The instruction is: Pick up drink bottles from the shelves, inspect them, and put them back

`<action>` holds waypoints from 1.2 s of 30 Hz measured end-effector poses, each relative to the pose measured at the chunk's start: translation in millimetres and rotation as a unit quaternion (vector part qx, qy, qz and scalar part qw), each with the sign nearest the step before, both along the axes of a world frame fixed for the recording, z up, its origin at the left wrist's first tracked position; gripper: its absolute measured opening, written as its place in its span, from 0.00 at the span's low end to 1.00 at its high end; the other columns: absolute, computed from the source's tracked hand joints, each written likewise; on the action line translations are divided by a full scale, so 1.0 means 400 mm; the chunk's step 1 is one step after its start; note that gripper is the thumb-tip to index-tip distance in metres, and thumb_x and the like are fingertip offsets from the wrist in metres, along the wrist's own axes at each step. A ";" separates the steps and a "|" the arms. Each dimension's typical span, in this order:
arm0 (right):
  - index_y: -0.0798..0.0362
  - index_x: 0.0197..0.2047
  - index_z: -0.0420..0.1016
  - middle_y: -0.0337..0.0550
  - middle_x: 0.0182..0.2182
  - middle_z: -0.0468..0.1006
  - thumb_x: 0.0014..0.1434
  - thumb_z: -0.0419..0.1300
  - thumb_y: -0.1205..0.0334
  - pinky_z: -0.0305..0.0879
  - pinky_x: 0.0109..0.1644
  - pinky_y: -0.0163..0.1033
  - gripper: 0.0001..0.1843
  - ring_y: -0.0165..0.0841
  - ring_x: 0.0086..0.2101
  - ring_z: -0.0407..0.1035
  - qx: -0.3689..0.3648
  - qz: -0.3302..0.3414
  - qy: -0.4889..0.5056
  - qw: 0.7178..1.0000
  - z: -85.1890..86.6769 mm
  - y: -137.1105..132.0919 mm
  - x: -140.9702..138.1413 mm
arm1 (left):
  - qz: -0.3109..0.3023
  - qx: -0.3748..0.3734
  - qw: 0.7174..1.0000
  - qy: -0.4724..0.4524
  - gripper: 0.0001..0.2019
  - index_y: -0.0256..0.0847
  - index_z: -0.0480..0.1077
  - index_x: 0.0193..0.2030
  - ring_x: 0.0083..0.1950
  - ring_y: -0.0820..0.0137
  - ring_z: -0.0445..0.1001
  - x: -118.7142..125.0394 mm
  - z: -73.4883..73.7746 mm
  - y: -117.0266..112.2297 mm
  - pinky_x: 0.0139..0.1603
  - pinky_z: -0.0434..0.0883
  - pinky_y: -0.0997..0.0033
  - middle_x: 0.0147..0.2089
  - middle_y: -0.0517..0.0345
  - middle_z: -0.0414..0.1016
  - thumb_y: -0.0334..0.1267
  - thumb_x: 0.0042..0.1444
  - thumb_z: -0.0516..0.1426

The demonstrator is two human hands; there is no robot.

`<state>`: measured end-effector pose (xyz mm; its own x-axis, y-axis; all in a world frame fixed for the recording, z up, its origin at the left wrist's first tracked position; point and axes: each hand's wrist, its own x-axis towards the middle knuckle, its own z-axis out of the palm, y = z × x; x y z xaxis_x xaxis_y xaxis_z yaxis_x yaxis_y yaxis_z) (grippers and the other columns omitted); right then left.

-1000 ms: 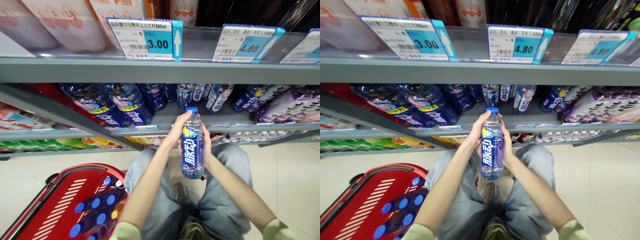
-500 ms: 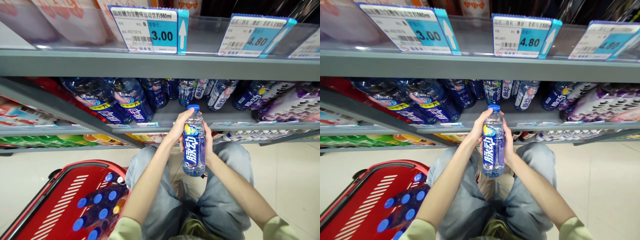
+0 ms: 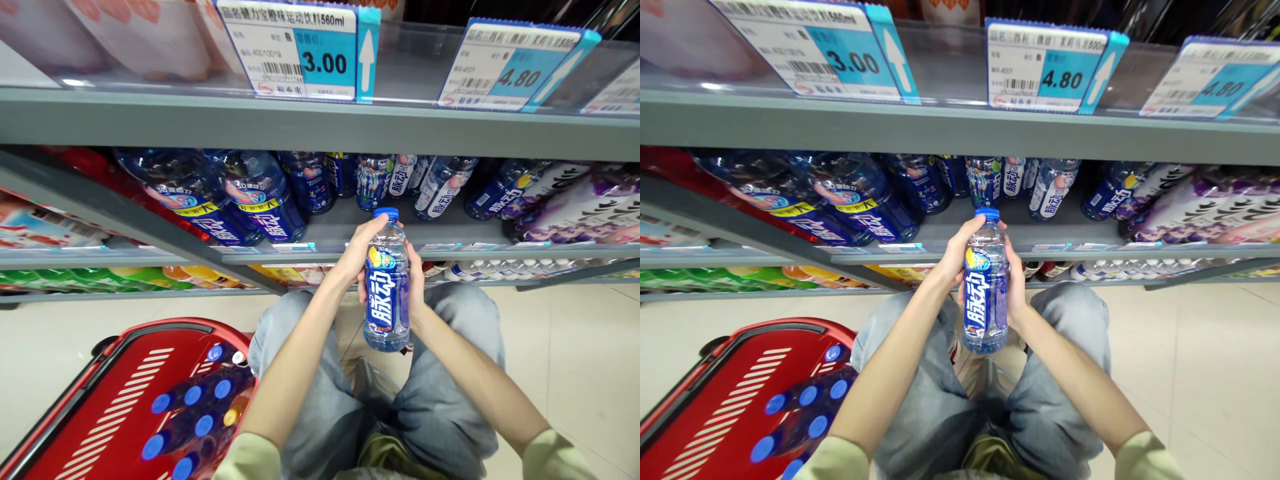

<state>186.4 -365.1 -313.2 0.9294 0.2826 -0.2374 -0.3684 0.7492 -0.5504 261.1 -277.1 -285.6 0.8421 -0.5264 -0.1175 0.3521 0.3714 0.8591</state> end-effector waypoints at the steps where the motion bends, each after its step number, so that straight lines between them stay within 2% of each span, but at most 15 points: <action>1: 0.56 0.39 0.77 0.46 0.22 0.80 0.57 0.49 0.30 0.78 0.27 0.43 0.36 0.41 0.25 0.77 0.000 -0.001 -0.001 1.000 0.001 0.001 0.000 | 0.000 0.000 1.000 0.001 0.24 0.35 0.77 0.41 0.34 0.67 0.78 0.000 0.001 0.000 0.40 0.73 0.70 0.34 0.52 0.80 0.58 0.53 0.62; 9: 0.56 0.41 0.77 0.46 0.23 0.81 0.58 0.49 0.31 0.78 0.27 0.43 0.35 0.41 0.25 0.77 0.014 -0.004 -0.012 1.000 0.006 0.005 0.000 | -0.002 -0.001 1.000 0.003 0.24 0.35 0.76 0.41 0.34 0.67 0.78 -0.004 0.007 0.001 0.39 0.72 0.70 0.34 0.52 0.80 0.58 0.53 0.62; 28: 0.54 0.40 0.78 0.46 0.22 0.80 0.57 0.48 0.29 0.79 0.27 0.45 0.36 0.42 0.25 0.77 -0.011 -0.008 -0.001 1.000 -0.008 0.003 0.002 | 0.000 -0.006 1.000 -0.008 0.24 0.35 0.77 0.41 0.34 0.66 0.78 -0.003 0.001 0.003 0.42 0.73 0.69 0.33 0.53 0.80 0.58 0.54 0.61; 36: 0.55 0.40 0.78 0.46 0.22 0.80 0.56 0.49 0.30 0.79 0.27 0.45 0.36 0.42 0.25 0.77 -0.014 -0.003 -0.003 1.000 0.004 0.006 0.001 | 0.005 0.002 1.000 -0.003 0.23 0.35 0.76 0.40 0.35 0.67 0.78 -0.006 0.006 0.004 0.41 0.73 0.70 0.34 0.53 0.80 0.57 0.54 0.61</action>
<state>186.8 -362.8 -311.7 0.9326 0.2701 -0.2395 -0.3604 0.7358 -0.5733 258.9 -275.5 -283.3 0.8478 -0.5177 -0.1148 0.3438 0.3719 0.8623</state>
